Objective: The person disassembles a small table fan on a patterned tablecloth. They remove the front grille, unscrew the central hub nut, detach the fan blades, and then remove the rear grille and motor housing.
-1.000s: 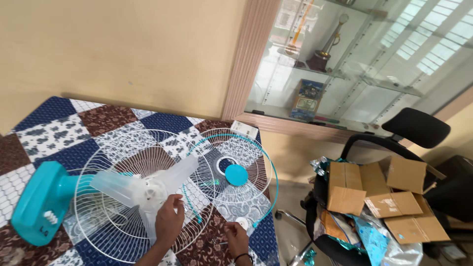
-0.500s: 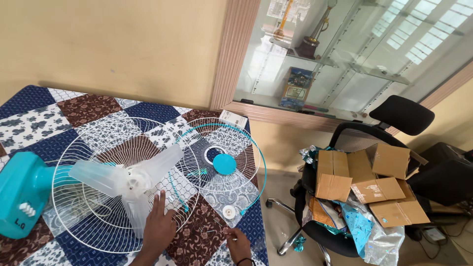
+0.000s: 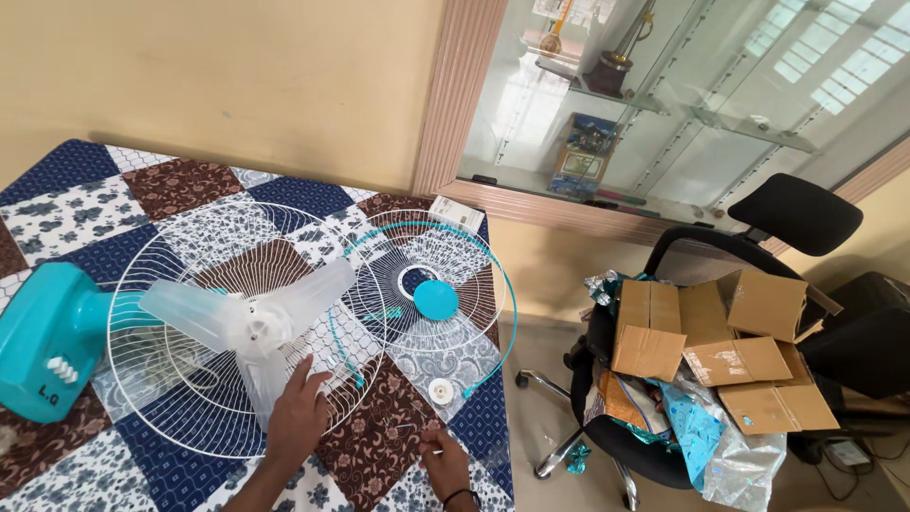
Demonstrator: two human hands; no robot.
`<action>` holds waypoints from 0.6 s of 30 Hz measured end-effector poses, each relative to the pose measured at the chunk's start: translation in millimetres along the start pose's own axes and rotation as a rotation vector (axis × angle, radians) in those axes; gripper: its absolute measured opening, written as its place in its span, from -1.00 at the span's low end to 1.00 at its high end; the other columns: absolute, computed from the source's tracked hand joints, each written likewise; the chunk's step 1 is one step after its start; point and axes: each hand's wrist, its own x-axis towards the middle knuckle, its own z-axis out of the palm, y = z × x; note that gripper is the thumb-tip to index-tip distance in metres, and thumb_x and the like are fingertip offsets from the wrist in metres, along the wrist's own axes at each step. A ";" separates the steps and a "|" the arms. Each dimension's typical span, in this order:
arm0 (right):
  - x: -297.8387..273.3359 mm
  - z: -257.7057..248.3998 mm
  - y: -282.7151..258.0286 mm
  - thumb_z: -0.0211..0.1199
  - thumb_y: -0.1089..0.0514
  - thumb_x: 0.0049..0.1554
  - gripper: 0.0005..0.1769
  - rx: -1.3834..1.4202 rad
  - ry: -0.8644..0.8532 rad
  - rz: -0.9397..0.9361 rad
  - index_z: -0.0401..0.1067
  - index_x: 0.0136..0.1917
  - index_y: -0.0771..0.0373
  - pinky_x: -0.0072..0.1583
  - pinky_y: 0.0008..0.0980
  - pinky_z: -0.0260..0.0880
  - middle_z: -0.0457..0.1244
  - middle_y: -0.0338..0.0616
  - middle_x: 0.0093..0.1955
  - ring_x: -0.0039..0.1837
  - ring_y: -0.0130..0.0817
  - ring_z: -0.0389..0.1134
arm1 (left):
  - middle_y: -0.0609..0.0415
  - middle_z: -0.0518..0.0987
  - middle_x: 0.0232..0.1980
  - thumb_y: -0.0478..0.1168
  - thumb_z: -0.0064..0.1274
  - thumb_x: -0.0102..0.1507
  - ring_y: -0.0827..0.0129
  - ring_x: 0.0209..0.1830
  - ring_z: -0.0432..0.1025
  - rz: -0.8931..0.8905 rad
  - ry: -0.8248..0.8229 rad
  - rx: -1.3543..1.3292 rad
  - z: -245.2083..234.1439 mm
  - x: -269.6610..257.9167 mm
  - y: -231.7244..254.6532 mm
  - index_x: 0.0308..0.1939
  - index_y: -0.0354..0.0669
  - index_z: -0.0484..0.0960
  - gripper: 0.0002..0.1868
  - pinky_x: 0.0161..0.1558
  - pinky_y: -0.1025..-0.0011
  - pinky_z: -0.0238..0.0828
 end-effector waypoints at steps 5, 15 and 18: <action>-1.0 5.4 -41.2 0.23 0.27 0.14 -0.74 0.026 0.001 -0.037 0.51 0.12 0.31 -0.15 -0.49 0.46 0.44 -0.15 -0.18 -0.22 -0.48 0.46 | -0.05 0.47 0.35 -0.31 0.00 0.23 0.05 0.27 0.45 0.117 0.149 0.005 -17.8 -9.5 3.7 0.08 -0.06 0.62 -0.66 0.19 0.18 0.44; 7.8 72.4 -157.0 0.22 0.27 0.15 -0.76 0.132 -0.067 -0.245 0.51 0.10 0.32 -0.12 -0.48 0.46 0.44 -0.18 -0.13 -0.19 -0.50 0.44 | -0.03 0.59 0.16 -0.31 0.00 0.23 0.04 0.18 0.46 0.111 0.345 -0.023 -68.4 -3.3 -10.9 0.07 -0.07 0.60 -0.68 0.19 0.17 0.38; 10.3 99.3 -183.7 0.26 0.27 0.14 -0.77 0.098 -0.107 -0.319 0.52 0.08 0.31 -0.12 -0.46 0.45 0.44 -0.17 -0.15 -0.21 -0.50 0.43 | -0.05 0.58 0.12 -0.30 0.00 0.24 0.05 0.20 0.46 0.034 0.370 -0.021 -86.1 1.4 -26.4 0.12 -0.03 0.60 -0.65 0.22 0.17 0.39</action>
